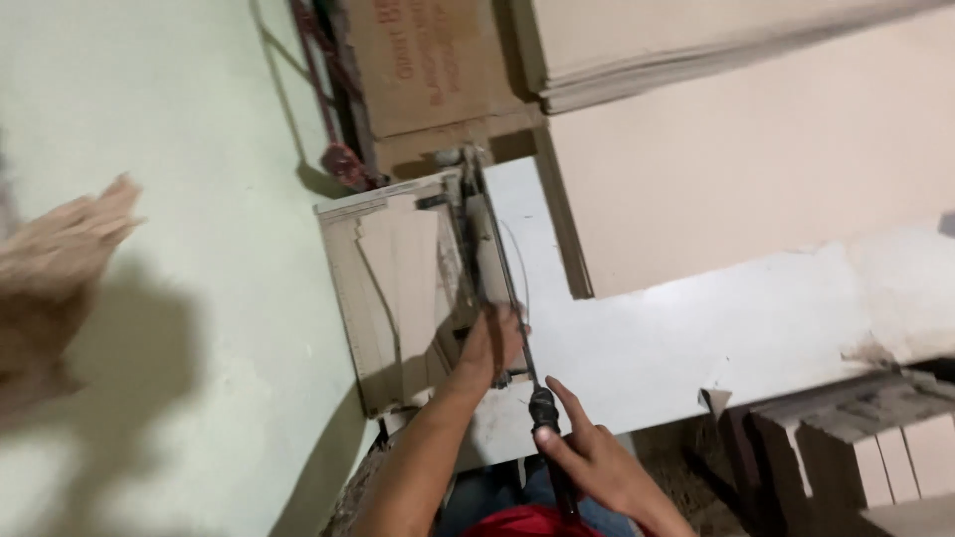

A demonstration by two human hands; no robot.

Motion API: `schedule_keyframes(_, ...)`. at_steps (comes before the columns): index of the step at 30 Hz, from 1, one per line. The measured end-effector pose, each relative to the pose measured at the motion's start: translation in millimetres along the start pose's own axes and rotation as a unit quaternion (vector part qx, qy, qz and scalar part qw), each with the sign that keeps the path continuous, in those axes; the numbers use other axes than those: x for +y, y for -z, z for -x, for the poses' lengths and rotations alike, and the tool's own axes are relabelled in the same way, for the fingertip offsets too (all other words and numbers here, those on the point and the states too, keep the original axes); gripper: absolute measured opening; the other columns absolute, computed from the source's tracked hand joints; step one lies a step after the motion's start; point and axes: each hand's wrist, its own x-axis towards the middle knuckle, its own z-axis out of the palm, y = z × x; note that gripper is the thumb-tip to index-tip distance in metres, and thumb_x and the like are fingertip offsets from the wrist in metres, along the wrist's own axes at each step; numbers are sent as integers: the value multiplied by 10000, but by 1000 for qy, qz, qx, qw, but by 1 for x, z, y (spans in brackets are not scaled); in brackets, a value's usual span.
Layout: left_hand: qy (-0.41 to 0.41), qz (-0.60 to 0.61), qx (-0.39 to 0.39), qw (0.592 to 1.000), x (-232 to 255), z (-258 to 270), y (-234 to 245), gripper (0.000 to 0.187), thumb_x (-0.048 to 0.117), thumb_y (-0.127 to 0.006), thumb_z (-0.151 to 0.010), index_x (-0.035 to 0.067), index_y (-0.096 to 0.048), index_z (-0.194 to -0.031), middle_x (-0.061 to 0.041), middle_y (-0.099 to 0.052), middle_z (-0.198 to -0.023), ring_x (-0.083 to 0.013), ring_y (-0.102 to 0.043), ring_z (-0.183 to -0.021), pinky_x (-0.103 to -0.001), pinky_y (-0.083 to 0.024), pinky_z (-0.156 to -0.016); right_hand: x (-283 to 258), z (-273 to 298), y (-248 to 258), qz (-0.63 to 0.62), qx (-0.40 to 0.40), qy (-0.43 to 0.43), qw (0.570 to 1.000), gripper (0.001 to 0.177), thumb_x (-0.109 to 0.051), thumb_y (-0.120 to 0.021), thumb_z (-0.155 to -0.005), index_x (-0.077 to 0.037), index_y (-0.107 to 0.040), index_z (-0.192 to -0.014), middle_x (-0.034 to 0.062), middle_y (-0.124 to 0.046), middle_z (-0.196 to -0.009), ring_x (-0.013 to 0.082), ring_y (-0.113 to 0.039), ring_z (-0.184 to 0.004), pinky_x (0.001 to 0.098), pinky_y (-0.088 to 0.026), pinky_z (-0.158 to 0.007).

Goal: The person uses a manual paper cutter to trim large sheets of beige paper. They align the paper against the guide, pull down the lever to cut, and then remove the trimmed pieces, repeating the process for multiple sheets.

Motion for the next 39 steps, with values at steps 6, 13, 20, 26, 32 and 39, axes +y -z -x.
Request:
schedule_keyframes(6,-170,81,152,970,-11,67,11,237,136,-615,-830,302,-599,-999,57,-662,-1243,-194,-655,-1059,-367,-443,-824,21,-47,25,-97,0,67,993,677,-519,-369,-925,-322,-419,-1571,136,-755,-739,223,-786,-620,316,-682,-650)
schedule_keyframes(13,11,241,336,910,-14,165,76,256,-16,-744,-881,28,-708,-1131,-122,-691,-1207,-291,-628,-1101,-432,-529,-993,27,-157,44,-200,134,87,967,575,-427,-479,-991,-104,-559,-1460,213,-761,-967,301,-724,-817,400,-579,-704)
schedule_keyframes(20,207,412,532,711,-41,182,132,81,84,-558,-1010,74,-605,-945,-86,-699,-919,-161,-654,-735,-272,-590,-629,39,-266,12,-189,5,202,961,427,-15,-406,-937,-69,-599,-1314,55,-631,-898,166,-591,-798,319,-509,-726)
schedule_keyframes(26,424,478,351,685,-85,195,143,441,308,-497,-1045,35,-601,-1376,-106,-752,-1196,-238,-736,-1039,-337,-596,-826,52,-298,-17,-169,27,326,930,154,-77,-486,-859,-134,-400,-745,-87,-290,-599,43,-238,-550,288,-164,-447)
schedule_keyframes(32,435,478,272,713,-131,123,66,362,225,-591,-1035,47,-635,-1347,-239,-747,-1089,-431,-728,-905,-544,-550,-800,102,-338,-25,-288,-2,215,933,603,-173,-760,-841,102,-570,-1343,202,-598,-1085,308,-630,-891,468,-579,-768)
schedule_keyframes(39,486,411,109,764,-143,86,65,763,446,-625,-1009,241,-268,-1652,-188,-412,-1572,-425,-456,-1404,-570,-380,-1140,70,-190,-16,-287,29,218,933,633,-27,-557,-876,89,-493,-1495,352,-590,-1404,444,-657,-1144,579,-528,-979)
